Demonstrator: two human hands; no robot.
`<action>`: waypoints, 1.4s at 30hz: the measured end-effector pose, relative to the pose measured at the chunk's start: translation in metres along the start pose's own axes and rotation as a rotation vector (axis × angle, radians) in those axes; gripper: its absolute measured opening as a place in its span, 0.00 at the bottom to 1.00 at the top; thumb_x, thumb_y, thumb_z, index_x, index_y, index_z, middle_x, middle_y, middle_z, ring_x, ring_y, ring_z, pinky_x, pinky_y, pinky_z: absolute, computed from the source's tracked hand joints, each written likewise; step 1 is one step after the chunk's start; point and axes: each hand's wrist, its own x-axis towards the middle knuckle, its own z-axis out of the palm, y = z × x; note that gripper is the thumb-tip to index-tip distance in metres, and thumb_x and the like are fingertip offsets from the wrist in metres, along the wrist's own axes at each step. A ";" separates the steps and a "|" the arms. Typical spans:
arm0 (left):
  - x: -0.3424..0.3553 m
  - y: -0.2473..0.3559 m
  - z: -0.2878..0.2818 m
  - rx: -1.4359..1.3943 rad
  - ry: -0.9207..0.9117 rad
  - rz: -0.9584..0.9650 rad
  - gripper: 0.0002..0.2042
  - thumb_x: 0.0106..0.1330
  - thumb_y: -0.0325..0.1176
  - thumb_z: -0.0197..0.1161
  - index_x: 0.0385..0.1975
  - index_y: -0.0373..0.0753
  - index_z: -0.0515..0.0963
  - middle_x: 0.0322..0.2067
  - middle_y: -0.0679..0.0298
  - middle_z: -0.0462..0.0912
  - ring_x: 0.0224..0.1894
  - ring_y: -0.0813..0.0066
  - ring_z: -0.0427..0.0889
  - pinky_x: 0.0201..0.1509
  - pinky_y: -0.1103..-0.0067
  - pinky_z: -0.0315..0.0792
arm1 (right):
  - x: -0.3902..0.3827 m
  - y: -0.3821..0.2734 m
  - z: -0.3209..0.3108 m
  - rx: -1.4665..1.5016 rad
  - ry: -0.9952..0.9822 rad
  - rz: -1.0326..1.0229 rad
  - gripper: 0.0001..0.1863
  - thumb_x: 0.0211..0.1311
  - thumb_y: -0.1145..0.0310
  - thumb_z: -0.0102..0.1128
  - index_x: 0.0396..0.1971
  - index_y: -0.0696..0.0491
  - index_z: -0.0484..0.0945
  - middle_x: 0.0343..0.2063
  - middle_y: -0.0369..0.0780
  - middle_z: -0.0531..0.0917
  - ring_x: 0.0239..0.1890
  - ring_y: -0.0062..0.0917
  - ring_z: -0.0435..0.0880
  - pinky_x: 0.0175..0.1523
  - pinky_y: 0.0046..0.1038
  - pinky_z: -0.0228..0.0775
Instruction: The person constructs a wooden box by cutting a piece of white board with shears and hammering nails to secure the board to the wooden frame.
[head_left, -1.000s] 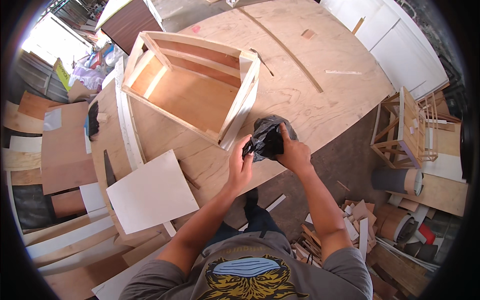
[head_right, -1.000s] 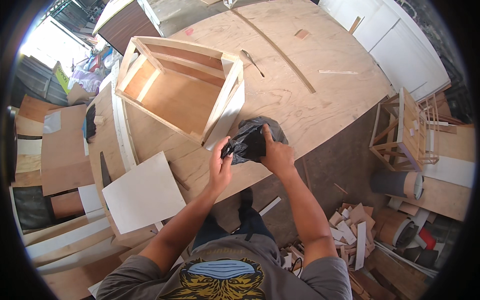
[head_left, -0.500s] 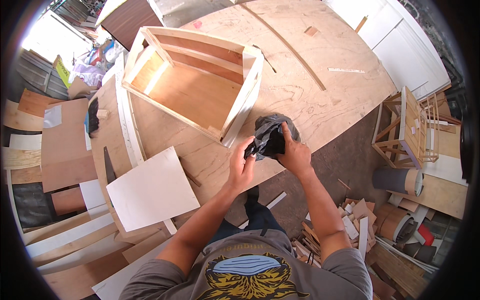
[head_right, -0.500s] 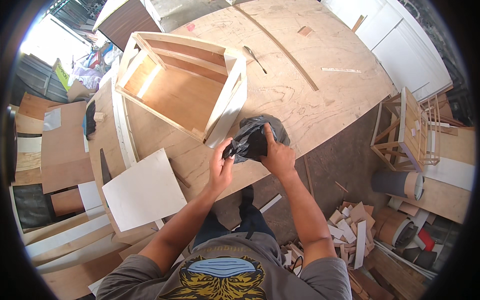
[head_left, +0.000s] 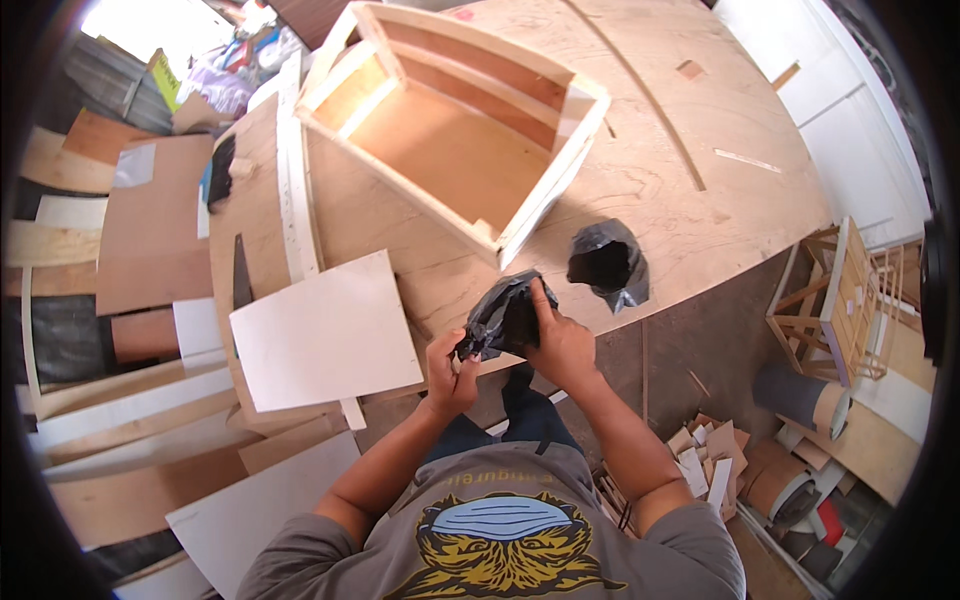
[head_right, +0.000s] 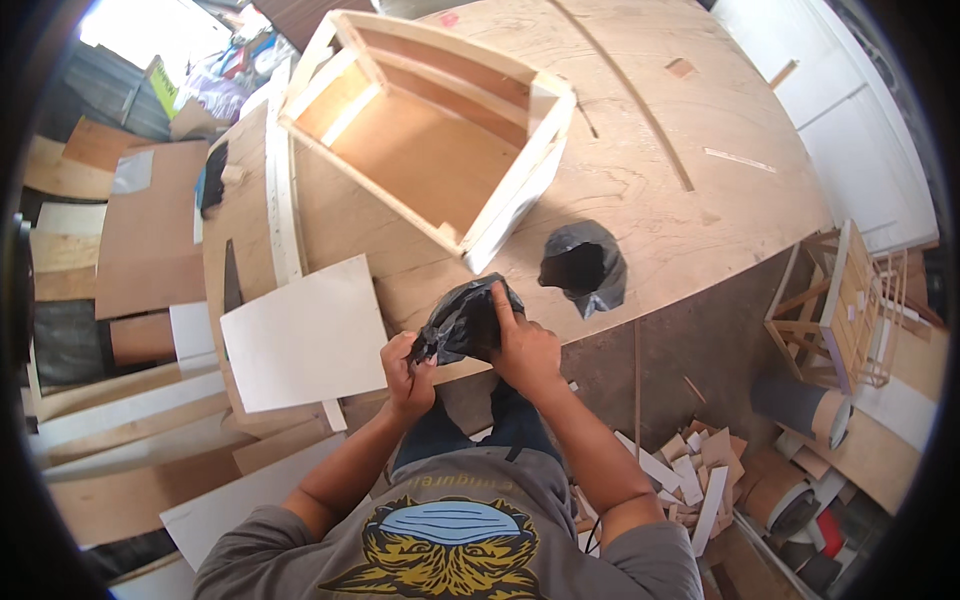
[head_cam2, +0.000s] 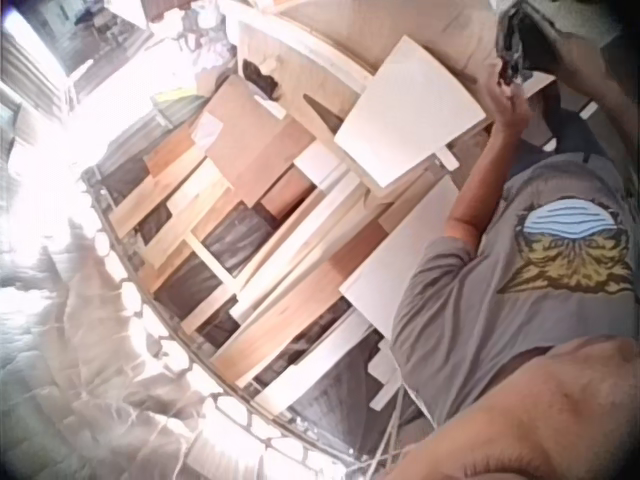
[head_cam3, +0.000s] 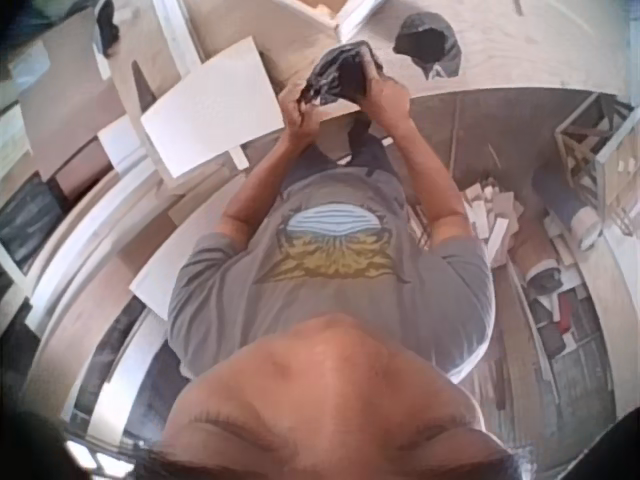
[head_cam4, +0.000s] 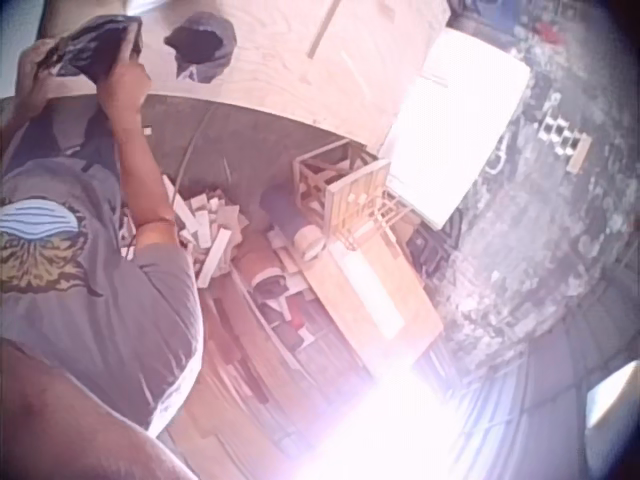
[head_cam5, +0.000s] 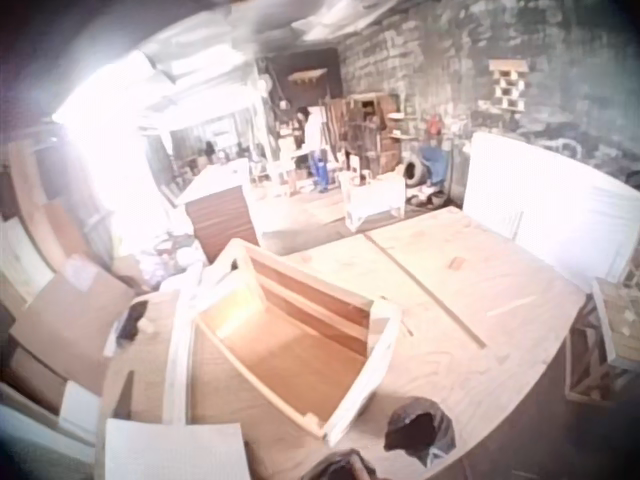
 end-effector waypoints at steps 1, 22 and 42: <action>-0.008 -0.010 -0.008 0.079 -0.004 -0.042 0.21 0.68 0.19 0.58 0.60 0.29 0.65 0.54 0.49 0.73 0.52 0.65 0.76 0.58 0.72 0.72 | 0.004 -0.007 0.011 -0.010 -0.053 -0.008 0.65 0.43 0.60 0.77 0.79 0.41 0.41 0.38 0.47 0.85 0.35 0.46 0.88 0.39 0.46 0.80; -0.017 -0.124 -0.026 0.867 -0.829 0.065 0.16 0.71 0.48 0.56 0.42 0.47 0.87 0.56 0.56 0.83 0.66 0.52 0.71 0.78 0.54 0.46 | 0.062 0.054 0.128 -0.314 -0.118 -0.584 0.16 0.60 0.66 0.59 0.46 0.36 0.86 0.40 0.33 0.79 0.36 0.32 0.85 0.41 0.37 0.76; 0.002 -0.129 -0.030 0.920 -0.573 -0.086 0.25 0.60 0.52 0.68 0.49 0.38 0.83 0.55 0.49 0.79 0.66 0.49 0.68 0.77 0.53 0.48 | 0.042 0.060 0.096 -0.213 0.429 -0.481 0.34 0.51 0.60 0.73 0.62 0.39 0.76 0.64 0.40 0.75 0.62 0.42 0.76 0.64 0.50 0.66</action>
